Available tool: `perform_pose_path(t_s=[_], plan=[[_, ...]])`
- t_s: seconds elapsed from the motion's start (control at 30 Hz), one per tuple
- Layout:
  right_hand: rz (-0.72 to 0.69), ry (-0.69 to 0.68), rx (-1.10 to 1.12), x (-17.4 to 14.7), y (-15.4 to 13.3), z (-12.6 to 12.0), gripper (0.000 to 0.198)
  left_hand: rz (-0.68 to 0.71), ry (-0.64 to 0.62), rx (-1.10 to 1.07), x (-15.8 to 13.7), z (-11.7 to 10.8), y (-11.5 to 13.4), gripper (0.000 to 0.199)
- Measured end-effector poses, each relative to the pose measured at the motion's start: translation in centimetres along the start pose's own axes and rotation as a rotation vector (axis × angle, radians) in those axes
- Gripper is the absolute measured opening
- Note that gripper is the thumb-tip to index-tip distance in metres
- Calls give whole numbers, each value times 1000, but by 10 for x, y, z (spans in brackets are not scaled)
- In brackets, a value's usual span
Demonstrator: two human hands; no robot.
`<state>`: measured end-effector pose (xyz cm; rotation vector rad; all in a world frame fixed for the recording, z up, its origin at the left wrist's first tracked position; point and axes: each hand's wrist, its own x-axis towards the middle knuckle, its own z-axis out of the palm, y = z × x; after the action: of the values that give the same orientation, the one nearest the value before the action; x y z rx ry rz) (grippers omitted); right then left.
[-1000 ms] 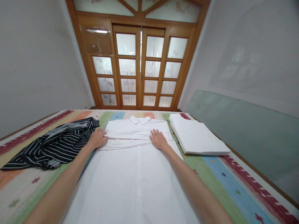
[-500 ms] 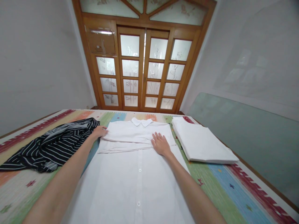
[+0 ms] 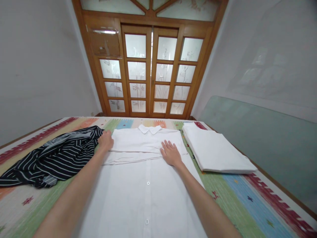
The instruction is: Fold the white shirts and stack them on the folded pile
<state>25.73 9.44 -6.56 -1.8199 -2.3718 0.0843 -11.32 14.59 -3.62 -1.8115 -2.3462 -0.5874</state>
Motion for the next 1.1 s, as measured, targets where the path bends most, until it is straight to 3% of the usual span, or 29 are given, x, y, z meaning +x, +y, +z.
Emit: perform_pose_path(t_s=[0.1, 0.27, 0.47, 0.6, 0.93, 1.1], plan=[[-3, -3, -6, -1, -1, -3, 56, 113, 41, 123, -8, 2, 26, 38], [-71, 21, -26, -4, 1, -3, 53, 239, -150, 126, -14, 22, 53, 44], [-338, 46, -14, -8, 6, -1, 49, 205, -291, 100, -5, 36, 41, 62], [-322, 43, 19, -10, 6, -3, 49, 217, -334, 97, 5, 36, 32, 60], [-264, 41, 32, -6, 8, 0, 53, 306, -287, 86, 19, 41, 18, 53], [-121, 31, 47, -3, 4, -1, 55, 305, -86, 105, -3, 28, 32, 41]])
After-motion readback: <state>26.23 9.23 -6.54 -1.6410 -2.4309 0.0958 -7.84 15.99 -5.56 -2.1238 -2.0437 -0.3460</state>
